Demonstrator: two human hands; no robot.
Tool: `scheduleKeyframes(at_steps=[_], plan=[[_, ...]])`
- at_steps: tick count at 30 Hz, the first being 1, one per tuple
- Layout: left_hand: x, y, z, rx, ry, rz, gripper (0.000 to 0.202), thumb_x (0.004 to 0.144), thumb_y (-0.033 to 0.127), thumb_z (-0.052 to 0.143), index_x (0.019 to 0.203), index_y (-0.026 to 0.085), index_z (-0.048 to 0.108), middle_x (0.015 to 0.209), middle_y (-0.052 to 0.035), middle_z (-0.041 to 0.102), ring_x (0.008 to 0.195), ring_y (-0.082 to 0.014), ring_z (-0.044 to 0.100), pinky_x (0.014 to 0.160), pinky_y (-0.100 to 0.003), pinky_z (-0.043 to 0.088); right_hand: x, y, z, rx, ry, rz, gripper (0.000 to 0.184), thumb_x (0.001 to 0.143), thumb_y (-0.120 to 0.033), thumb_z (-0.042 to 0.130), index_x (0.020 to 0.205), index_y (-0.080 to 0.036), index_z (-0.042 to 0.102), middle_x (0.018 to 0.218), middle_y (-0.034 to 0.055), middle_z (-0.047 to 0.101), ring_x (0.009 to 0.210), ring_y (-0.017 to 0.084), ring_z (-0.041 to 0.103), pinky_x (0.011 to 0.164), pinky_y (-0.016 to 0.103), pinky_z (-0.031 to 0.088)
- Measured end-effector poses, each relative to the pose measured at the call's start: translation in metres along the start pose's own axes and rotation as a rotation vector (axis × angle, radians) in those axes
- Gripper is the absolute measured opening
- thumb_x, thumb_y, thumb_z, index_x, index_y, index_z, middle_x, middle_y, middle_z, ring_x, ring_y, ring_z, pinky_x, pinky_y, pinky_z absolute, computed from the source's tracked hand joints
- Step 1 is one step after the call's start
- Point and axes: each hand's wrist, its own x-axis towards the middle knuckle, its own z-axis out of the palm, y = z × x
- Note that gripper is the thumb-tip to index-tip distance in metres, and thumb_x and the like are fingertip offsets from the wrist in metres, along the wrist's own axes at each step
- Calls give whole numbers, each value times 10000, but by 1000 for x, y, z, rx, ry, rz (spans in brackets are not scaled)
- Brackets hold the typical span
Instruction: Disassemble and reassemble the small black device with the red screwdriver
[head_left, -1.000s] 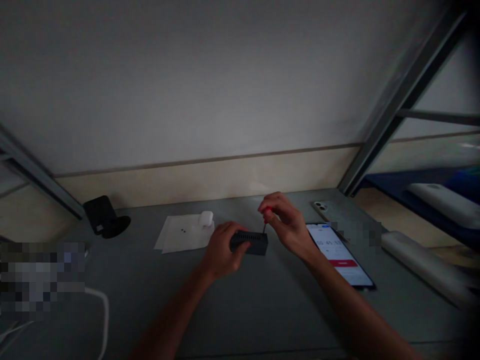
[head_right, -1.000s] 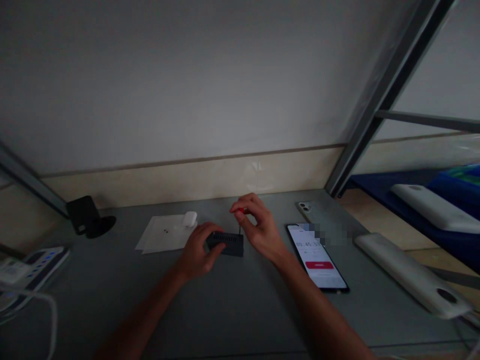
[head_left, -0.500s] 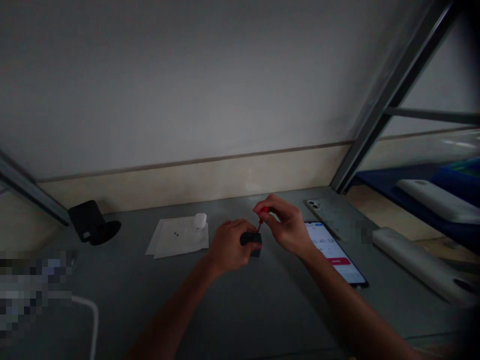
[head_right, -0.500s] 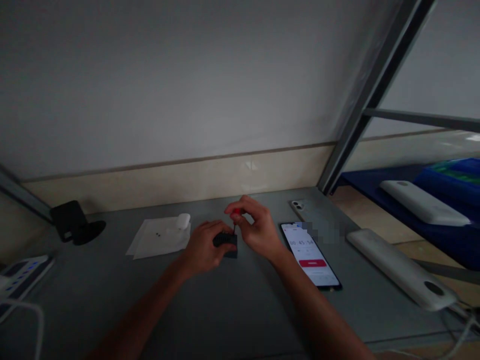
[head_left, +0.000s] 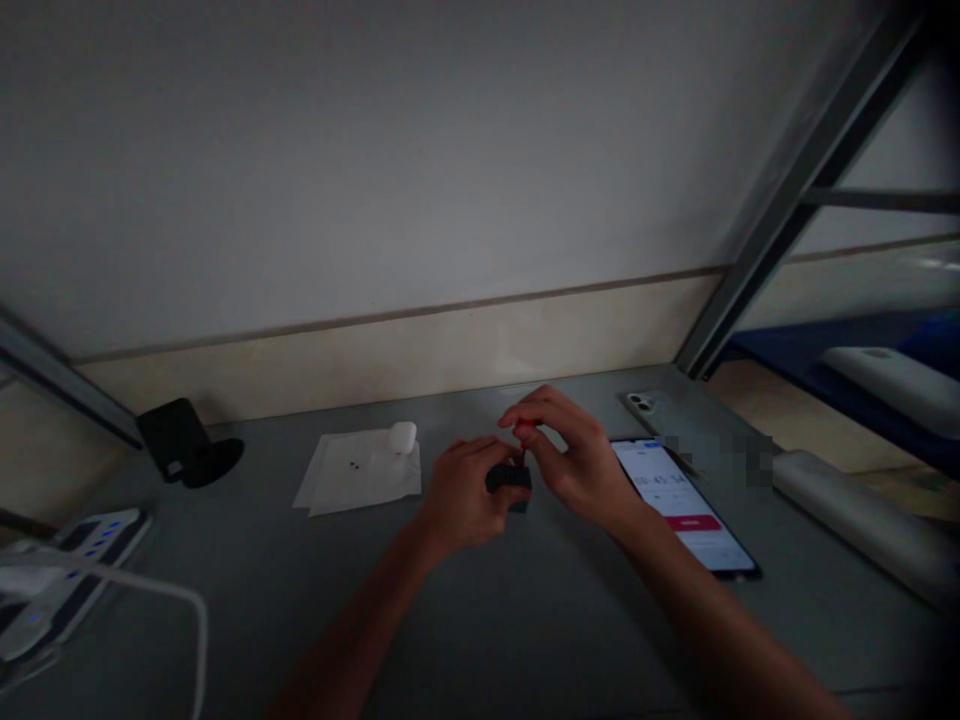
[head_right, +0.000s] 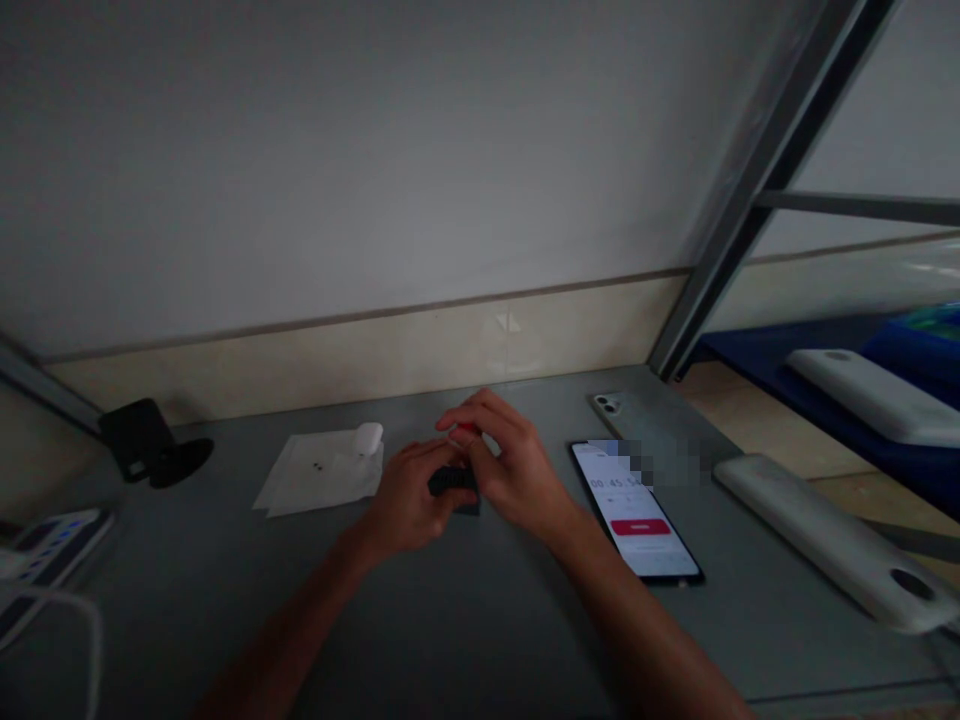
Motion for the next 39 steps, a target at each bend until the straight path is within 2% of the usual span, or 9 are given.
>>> scheduleKeyframes(at_steps=[10,14,17,20,25,29,32,35,39], plan=[[0,1,1,-10,14,-17,285,758,206,792,1014,242,672,1099,-33,736,1052,-266,674,953,-411,450,0,3,-4,44,-36,140,229,989,-213,465,940,-205,689,782,23,682,680,162,632,662,304,498],[0,2,1,-5,14,-13,261,758,203,790,990,240,675,1076,-30,739,1037,-263,675,952,-407,449,-1,3,-6,132,-82,126,251,1017,-256,440,970,-214,683,917,52,705,826,195,658,761,343,517],[0,3,0,-7,10,-5,247,758,207,790,974,234,674,1033,-30,737,1023,-261,673,928,-398,456,0,2,-3,81,-1,60,209,993,-264,508,993,-237,715,1043,79,676,989,231,638,851,380,513],[0,3,-1,-6,-2,-10,251,760,221,790,979,239,670,1037,-33,732,1014,-263,670,918,-398,458,2,2,0,10,80,43,172,952,-237,574,942,-252,745,924,64,656,856,214,626,752,359,517],[0,3,-1,5,-6,-18,298,760,220,786,1034,242,671,1071,-41,728,1008,-263,669,928,-400,450,0,5,-2,146,12,170,201,981,-254,520,1007,-214,715,820,35,689,702,173,627,678,331,518],[0,2,-1,0,-3,-4,310,756,197,787,1040,243,670,1086,-28,727,1013,-256,668,913,-393,447,-1,6,-3,236,-38,185,227,1014,-313,480,1022,-218,686,961,64,713,832,200,660,746,354,537],[0,2,0,9,2,4,249,764,201,786,984,231,673,1045,-25,729,996,-251,669,897,-388,447,-1,6,0,145,16,115,170,978,-311,565,1022,-243,714,1050,77,678,956,223,645,822,371,527],[0,2,-1,13,-1,9,241,769,208,785,983,229,676,1046,-28,727,1010,-252,666,912,-389,447,-1,5,2,98,63,91,122,950,-261,607,959,-242,727,919,55,654,847,203,632,746,350,516],[0,4,-3,25,-10,8,284,776,221,784,1039,241,679,1100,-43,724,1030,-264,664,910,-395,452,-2,6,-1,251,-22,168,196,1007,-270,497,1027,-224,686,857,41,675,744,184,626,689,344,514]])
